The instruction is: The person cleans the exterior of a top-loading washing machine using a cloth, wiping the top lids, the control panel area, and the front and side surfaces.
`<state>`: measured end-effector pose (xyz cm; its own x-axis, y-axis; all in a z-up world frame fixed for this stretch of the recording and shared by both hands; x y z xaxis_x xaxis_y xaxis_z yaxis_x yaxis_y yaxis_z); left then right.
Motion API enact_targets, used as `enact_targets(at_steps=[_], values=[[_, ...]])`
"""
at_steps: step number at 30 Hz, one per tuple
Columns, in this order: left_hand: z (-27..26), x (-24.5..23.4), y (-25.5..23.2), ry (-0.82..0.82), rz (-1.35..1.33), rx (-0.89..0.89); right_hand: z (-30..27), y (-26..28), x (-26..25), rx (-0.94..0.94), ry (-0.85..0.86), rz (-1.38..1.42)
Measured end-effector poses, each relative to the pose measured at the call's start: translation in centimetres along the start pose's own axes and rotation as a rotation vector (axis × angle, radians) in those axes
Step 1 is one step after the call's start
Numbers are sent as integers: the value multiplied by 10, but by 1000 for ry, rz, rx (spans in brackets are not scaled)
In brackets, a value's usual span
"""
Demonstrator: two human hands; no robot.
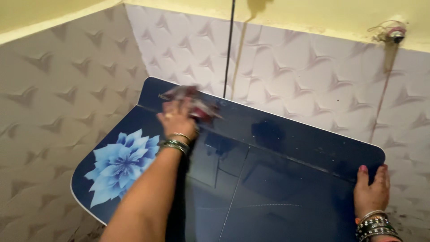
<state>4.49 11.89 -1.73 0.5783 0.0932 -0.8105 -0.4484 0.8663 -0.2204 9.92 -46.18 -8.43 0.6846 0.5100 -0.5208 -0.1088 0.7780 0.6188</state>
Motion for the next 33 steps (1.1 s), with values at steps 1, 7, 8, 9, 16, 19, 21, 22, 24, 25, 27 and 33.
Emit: enact_targets(at_steps=[1,7,8,9,16,19,21,22,24,25,27,33], values=[[6,-1,21,28,-20,-106,0,0,2,-14,5,-2],[-40,-29,-34,131,-169,-58,0,20,3,-203,39,0],[-61,-42,-76,-69,-300,113,-3,28,2,-289,52,-5],[-91,-40,-113,252,-237,59,-6,37,2,-374,66,-9],[-196,-94,-258,169,-354,853,-12,58,1,-500,237,14],[-159,-77,-197,451,-317,490,-15,58,5,-551,227,-94],[-113,-67,-115,245,-234,285,-14,58,7,-585,211,-146],[-88,-66,-72,35,-50,283,-14,58,6,-586,212,-164],[-57,-57,14,88,-76,-36,-16,60,6,-590,221,-198],[-44,-64,47,-196,40,46,-16,62,7,-593,219,-210],[-30,-64,90,-194,110,-56,-17,65,6,-598,217,-235],[-99,-65,-63,278,-261,21,-19,65,11,-615,187,-253]])
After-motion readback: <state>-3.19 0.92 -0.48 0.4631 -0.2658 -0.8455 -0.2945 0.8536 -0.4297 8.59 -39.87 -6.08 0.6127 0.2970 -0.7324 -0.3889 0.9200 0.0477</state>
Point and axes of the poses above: each hand's wrist, its own z-axis towards the middle knuckle, its own x-axis out of the palm, y = z × x, the point moved 3 cm from there along z, towards the middle knuckle, and after that the axes turned 11 degrees about -y, right-handed, at the moved point
